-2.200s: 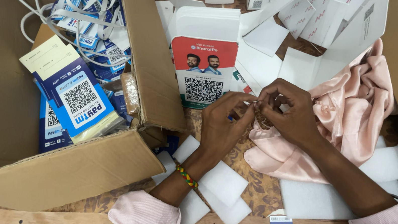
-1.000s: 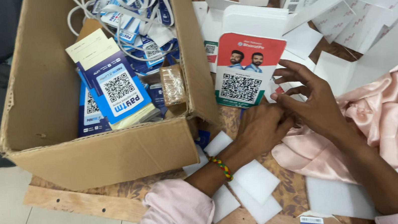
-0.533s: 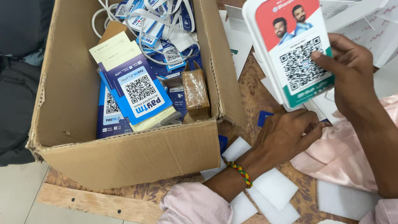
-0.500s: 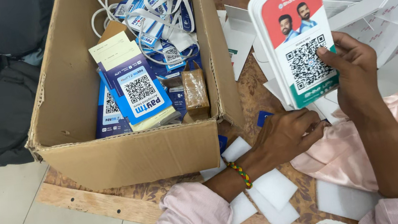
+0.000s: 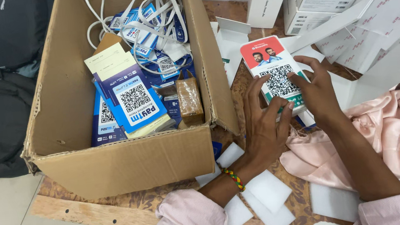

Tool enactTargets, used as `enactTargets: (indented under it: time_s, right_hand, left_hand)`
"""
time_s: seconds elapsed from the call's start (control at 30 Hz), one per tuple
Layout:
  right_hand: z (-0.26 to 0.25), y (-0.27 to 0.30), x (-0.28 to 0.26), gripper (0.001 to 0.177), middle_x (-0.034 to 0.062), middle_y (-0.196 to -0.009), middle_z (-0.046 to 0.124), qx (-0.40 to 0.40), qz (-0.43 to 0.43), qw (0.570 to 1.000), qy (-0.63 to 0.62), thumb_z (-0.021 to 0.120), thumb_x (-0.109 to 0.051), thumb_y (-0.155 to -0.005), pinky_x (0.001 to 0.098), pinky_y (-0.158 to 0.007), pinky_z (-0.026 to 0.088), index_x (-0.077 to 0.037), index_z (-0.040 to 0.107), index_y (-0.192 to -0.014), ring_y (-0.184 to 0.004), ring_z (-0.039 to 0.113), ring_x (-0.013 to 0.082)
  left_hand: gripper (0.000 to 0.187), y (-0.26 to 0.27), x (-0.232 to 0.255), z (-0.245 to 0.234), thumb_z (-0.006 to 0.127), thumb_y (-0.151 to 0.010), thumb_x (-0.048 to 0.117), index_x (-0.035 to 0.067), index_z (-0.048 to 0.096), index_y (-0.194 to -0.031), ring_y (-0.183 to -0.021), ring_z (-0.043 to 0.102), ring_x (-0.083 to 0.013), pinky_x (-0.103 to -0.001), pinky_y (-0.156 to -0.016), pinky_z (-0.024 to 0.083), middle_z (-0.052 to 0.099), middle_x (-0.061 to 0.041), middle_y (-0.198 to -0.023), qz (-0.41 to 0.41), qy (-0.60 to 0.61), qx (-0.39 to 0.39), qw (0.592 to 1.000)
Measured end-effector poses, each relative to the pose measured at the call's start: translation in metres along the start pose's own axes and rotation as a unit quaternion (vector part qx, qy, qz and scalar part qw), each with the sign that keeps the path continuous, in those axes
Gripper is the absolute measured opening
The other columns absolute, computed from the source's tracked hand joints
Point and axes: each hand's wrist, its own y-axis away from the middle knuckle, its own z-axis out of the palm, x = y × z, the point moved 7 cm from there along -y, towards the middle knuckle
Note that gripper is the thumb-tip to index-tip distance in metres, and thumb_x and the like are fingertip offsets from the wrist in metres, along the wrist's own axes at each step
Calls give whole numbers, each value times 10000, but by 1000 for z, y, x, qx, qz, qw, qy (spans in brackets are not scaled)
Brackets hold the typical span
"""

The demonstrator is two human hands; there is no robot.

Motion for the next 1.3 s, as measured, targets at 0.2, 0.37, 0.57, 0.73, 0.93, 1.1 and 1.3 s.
enactTargets:
  time_s: [0.2, 0.37, 0.57, 0.73, 0.93, 1.1, 1.3]
  right_hand:
    - [0, 6, 15, 375, 74, -985, 737, -35, 101, 992, -67, 675, -143, -959, 262, -664, 564, 7, 601, -1294, -785, 697, 107]
    - [9, 16, -11, 353, 80, -998, 733, -66, 63, 991, -97, 690, -121, -959, 249, -668, 564, 12, 591, -1270, -797, 700, 105]
    - [21, -28, -98, 381, 130, -1191, 720, -59, -118, 968, -214, 647, 1, -1042, 293, -909, 621, 51, 516, -1396, -1005, 726, 153]
    - [53, -111, -141, 554, 138, -1290, 695, -108, -133, 966, -193, 699, 2, -1021, 410, -986, 620, -33, 368, -1463, -1167, 756, 228]
    - [99, -205, -112, 597, 156, -1241, 724, -95, -151, 984, -29, 714, 11, -924, 418, -856, 627, -65, 403, -1428, -1110, 756, 262]
    - [130, -244, -56, 461, 189, -1218, 725, -146, -160, 976, -15, 712, 37, -957, 357, -900, 643, -26, 453, -1333, -1105, 751, 232]
    - [130, -274, 5, 377, 218, -1238, 691, -117, -144, 983, -7, 671, 30, -964, 322, -910, 637, -14, 434, -1254, -1137, 721, 230]
  left_hand:
    - [165, 2, -11, 6, 588, -1066, 155, -3, 635, -1072, -1504, 408, -455, -534, -1227, 377, 364, -265, -1589, -26, 68, -8, 997]
    - [179, 1, 2, 1, 634, -1049, 182, 10, 676, -1020, -1515, 377, -447, -543, -1252, 327, 390, -240, -1574, 14, 33, 16, 999]
    - [179, 13, 18, -17, 709, -1010, 239, 83, 695, -922, -1328, 420, -370, -531, -1168, 320, 468, -149, -1382, 91, -43, 62, 993]
    - [183, 3, -1, -1, 681, -1039, 198, 39, 658, -952, -1139, 572, -308, -443, -1023, 446, 632, -142, -1224, 8, 54, -29, 998]
    - [170, 0, -24, 23, 689, -1020, 173, 19, 673, -948, -802, 672, -346, -451, -752, 524, 691, -145, -872, -104, 114, -139, 978]
    - [190, 2, -35, 25, 665, -925, 97, 17, 706, -1093, -882, 714, -376, -458, -809, 561, 732, -189, -974, -145, 108, -175, 968]
    - [289, 0, -61, 26, 700, -820, 81, -7, 713, -1095, -766, 694, -348, -430, -714, 544, 706, -186, -870, -254, 126, -173, 943]
